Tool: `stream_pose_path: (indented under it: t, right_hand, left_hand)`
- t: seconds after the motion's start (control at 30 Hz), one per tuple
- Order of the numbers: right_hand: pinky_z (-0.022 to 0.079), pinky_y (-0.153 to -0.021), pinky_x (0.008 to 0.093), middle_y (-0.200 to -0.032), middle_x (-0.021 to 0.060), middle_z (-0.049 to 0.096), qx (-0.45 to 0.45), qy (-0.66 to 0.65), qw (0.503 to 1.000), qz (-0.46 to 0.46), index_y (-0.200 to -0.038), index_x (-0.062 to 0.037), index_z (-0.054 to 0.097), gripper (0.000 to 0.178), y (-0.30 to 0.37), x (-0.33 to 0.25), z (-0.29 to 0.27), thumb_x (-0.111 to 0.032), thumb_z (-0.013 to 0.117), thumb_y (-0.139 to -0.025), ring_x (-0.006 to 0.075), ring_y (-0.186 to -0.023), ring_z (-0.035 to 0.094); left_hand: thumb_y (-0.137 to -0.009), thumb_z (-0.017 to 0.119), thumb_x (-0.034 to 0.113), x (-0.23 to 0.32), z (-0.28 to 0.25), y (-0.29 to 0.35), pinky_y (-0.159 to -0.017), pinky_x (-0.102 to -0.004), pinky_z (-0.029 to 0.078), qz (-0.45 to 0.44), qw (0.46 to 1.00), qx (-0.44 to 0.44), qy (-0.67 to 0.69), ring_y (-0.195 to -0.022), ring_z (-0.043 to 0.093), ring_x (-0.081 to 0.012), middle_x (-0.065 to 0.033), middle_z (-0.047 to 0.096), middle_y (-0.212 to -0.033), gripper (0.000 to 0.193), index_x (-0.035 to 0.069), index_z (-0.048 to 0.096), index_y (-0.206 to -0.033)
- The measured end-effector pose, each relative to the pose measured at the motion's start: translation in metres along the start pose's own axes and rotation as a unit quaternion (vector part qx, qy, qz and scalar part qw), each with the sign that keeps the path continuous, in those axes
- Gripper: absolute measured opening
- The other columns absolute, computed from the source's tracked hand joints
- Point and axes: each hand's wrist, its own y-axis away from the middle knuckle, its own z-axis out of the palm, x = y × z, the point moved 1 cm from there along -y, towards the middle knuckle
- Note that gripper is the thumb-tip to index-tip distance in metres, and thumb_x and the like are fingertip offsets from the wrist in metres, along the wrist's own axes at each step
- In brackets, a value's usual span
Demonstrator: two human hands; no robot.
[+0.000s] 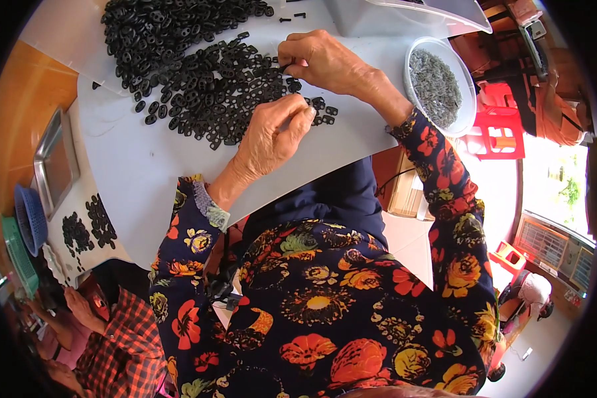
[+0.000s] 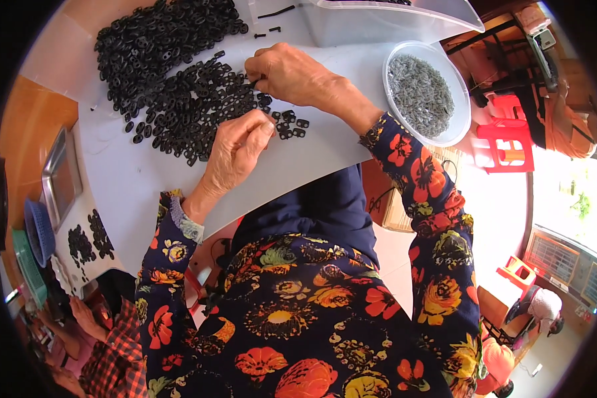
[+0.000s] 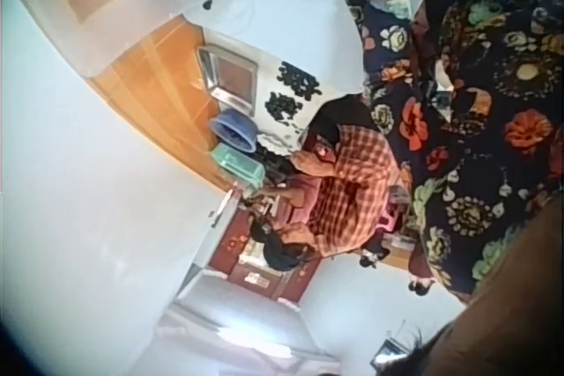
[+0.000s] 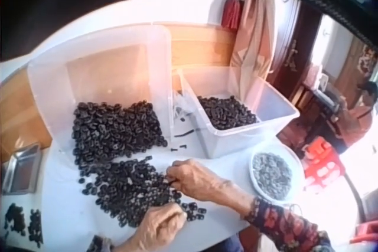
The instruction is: The person assembles plastic cord lock components by picking up individual pieces from the table and pressing them together by hand.
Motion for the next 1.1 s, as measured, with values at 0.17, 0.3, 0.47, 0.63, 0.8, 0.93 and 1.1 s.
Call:
stream_pose_path:
  t: [0.17,0.3,0.47,0.63,0.8,0.93,1.1]
  right_hand:
    - [0.051,-0.064,0.0331,-0.077,0.0108,0.063,0.053,-0.043,0.998,0.009,-0.084,0.0013,0.062,0.008,0.005,-0.004,-0.003,-0.001,0.065,-0.077,0.0232,-0.067,0.062]
    - [0.050,-0.063,0.0294,-0.074,0.0081,0.064,0.049,-0.122,0.987,0.089,-0.088,0.0001,0.064,0.009,0.016,-0.019,-0.014,-0.003,0.066,-0.080,0.0152,-0.064,0.059]
    - [0.047,-0.061,0.0252,-0.071,0.0034,0.065,0.047,-0.216,0.964,0.148,-0.092,0.0006,0.066,0.011,0.029,-0.029,-0.008,-0.006,0.064,-0.084,0.0069,-0.064,0.055]
    - [0.046,-0.058,0.0231,-0.070,0.0027,0.065,0.071,-0.218,0.957,0.178,-0.091,0.0011,0.066,0.011,0.040,-0.040,-0.002,-0.007,0.064,-0.084,0.0053,-0.063,0.055]
    - [0.045,-0.056,0.0210,-0.069,0.0007,0.063,0.099,-0.288,0.928,0.213,-0.091,0.0009,0.066,0.011,0.048,-0.045,-0.003,-0.008,0.064,-0.084,0.0036,-0.063,0.055]
    - [0.044,-0.055,0.0204,-0.066,0.0001,0.061,0.088,-0.282,0.930,0.219,-0.089,0.0002,0.066,0.010,0.042,-0.048,-0.005,-0.008,0.064,-0.085,0.0029,-0.061,0.054]
    - [0.046,-0.055,0.0253,-0.066,0.0048,0.061,0.141,-0.157,0.966,0.152,-0.087,-0.0002,0.066,0.009,0.005,-0.020,-0.007,-0.008,0.063,-0.083,0.0104,-0.058,0.057]
  left_hand:
    - [-0.092,0.052,0.012,-0.006,-0.003,0.001,-0.056,-0.0260,0.041,-0.031,0.999,0.008,0.027,-0.060,0.044,-0.0087,-0.0026,0.049,-0.065,0.018,0.000,0.049,-0.079]
    - [-0.094,0.050,0.014,-0.006,-0.006,-0.003,-0.064,-0.0233,0.045,-0.031,0.991,0.107,0.075,-0.067,0.052,-0.0071,-0.0005,0.058,-0.071,0.013,0.002,0.054,-0.090]
    - [-0.093,0.050,0.008,-0.001,-0.010,-0.011,-0.066,-0.0233,0.047,-0.058,0.986,0.146,0.064,-0.072,0.057,-0.0077,-0.0037,0.062,-0.077,0.010,0.000,0.053,-0.098]
    - [-0.093,0.049,0.006,-0.004,-0.013,-0.010,-0.065,-0.0231,0.047,-0.040,0.992,0.118,0.036,-0.073,0.060,-0.0087,-0.0043,0.064,-0.079,0.009,-0.001,0.053,-0.098]
    - [-0.092,0.049,0.005,-0.005,-0.008,-0.007,-0.065,-0.0227,0.048,-0.058,0.993,0.101,0.029,-0.073,0.060,-0.0086,-0.0046,0.065,-0.079,0.008,-0.001,0.054,-0.096]
    - [-0.092,0.051,0.006,-0.005,-0.007,-0.006,-0.065,-0.0226,0.047,-0.070,0.985,0.105,0.119,-0.072,0.059,-0.0087,-0.0061,0.066,-0.080,0.009,-0.001,0.056,-0.096]
    - [-0.093,0.053,0.009,-0.013,-0.010,-0.006,-0.065,-0.0228,0.047,-0.072,0.977,0.099,0.176,-0.069,0.058,-0.0084,-0.0063,0.066,-0.078,0.011,-0.001,0.057,-0.097]
